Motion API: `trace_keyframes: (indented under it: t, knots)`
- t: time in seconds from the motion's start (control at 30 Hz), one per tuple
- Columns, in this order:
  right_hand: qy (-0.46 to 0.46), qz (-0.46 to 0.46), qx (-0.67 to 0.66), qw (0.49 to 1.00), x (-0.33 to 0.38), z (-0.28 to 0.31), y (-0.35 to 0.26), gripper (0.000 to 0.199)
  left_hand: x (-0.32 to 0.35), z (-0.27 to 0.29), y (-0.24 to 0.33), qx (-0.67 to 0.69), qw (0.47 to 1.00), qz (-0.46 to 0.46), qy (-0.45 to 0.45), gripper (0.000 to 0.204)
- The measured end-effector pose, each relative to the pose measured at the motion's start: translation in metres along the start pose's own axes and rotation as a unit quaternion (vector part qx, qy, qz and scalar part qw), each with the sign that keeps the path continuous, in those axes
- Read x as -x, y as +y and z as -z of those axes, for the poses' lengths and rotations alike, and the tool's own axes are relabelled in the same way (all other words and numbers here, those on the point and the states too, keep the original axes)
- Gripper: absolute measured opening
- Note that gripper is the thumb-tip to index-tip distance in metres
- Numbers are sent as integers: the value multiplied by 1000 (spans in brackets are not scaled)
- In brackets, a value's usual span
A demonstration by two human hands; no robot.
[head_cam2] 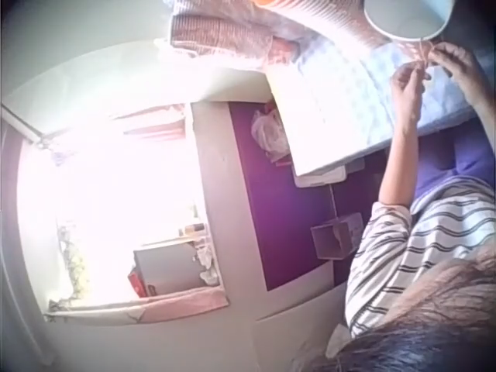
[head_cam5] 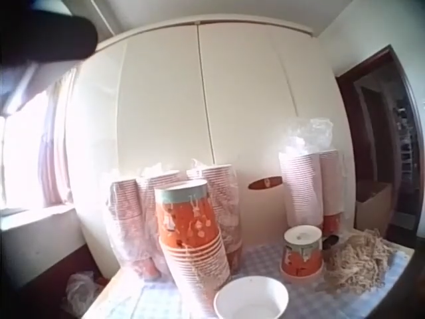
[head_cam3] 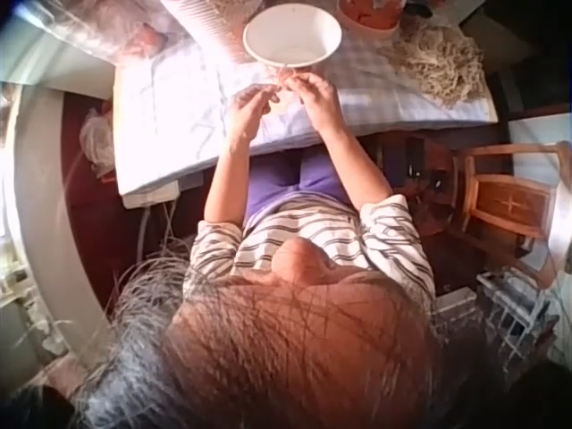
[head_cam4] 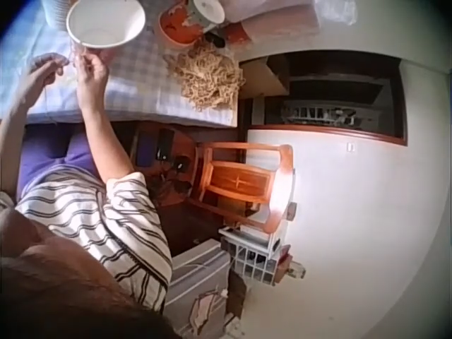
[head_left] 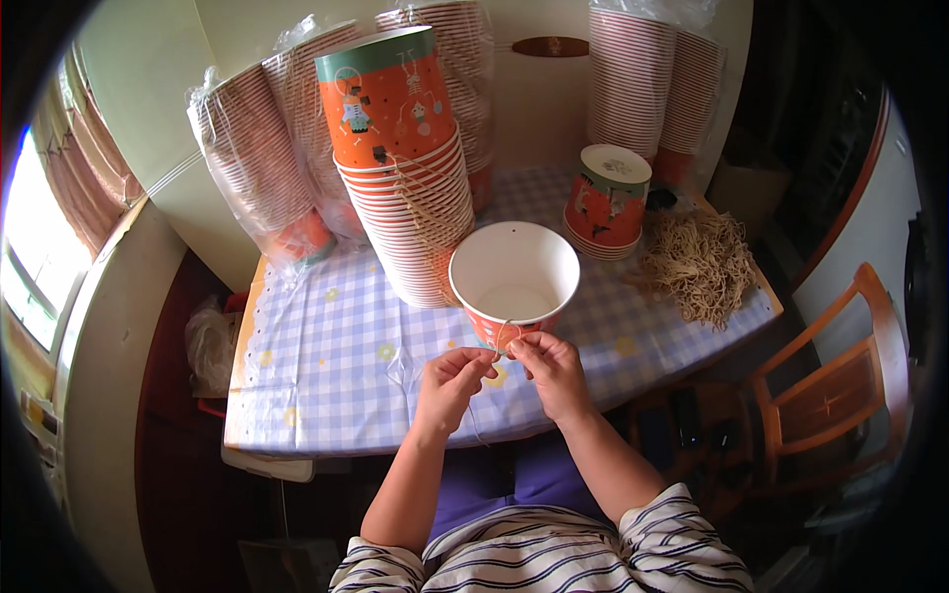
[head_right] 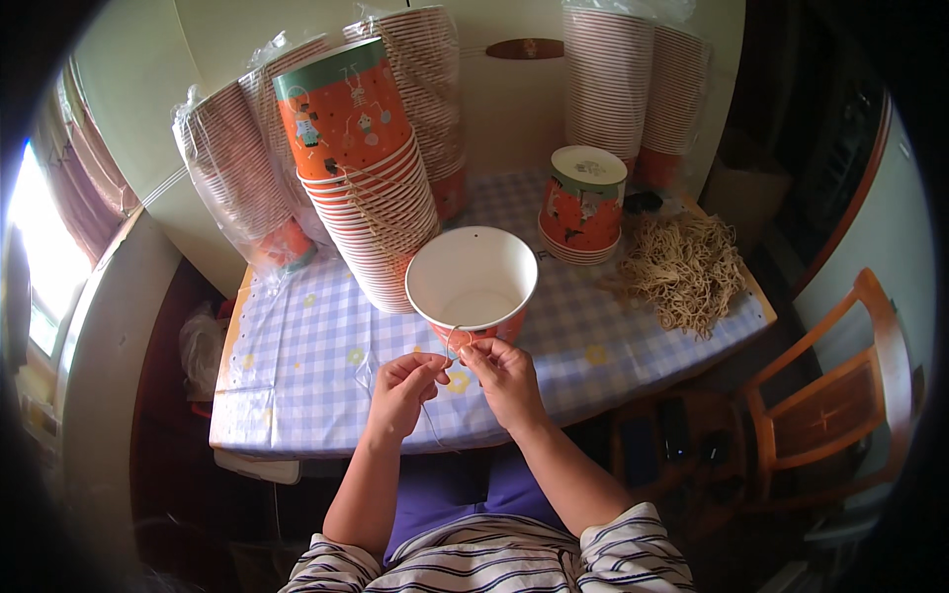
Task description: The person is attaching white string handles to colorful paper buckets.
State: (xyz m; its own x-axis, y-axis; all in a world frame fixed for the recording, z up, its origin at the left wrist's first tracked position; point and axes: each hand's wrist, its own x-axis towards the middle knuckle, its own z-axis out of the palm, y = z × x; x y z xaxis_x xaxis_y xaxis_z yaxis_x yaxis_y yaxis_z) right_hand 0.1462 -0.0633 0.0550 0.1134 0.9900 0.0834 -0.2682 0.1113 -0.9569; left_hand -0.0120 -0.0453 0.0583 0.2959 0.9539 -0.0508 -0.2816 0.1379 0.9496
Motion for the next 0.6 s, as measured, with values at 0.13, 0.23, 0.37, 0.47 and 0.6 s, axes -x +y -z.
trace_keyframes:
  t: [0.13,0.23,0.37,0.47,0.6]
  knots:
    - [9,-14,2,1000,0,0,1,17,0,-2,-4,-28,999,-29,5,17]
    - [-1,-20,-31,999,3,-3,1,16,2,-3,-4,-35,999,-28,15,17]
    - [-22,-24,-33,999,5,-3,5,17,2,-3,-5,-32,999,-29,18,17]
    - [-33,-18,-20,999,6,-3,6,16,4,-3,-4,-18,1000,-20,12,16]
    - [-26,-2,-12,1000,6,-5,6,14,6,-6,-2,-29,999,-34,7,14]
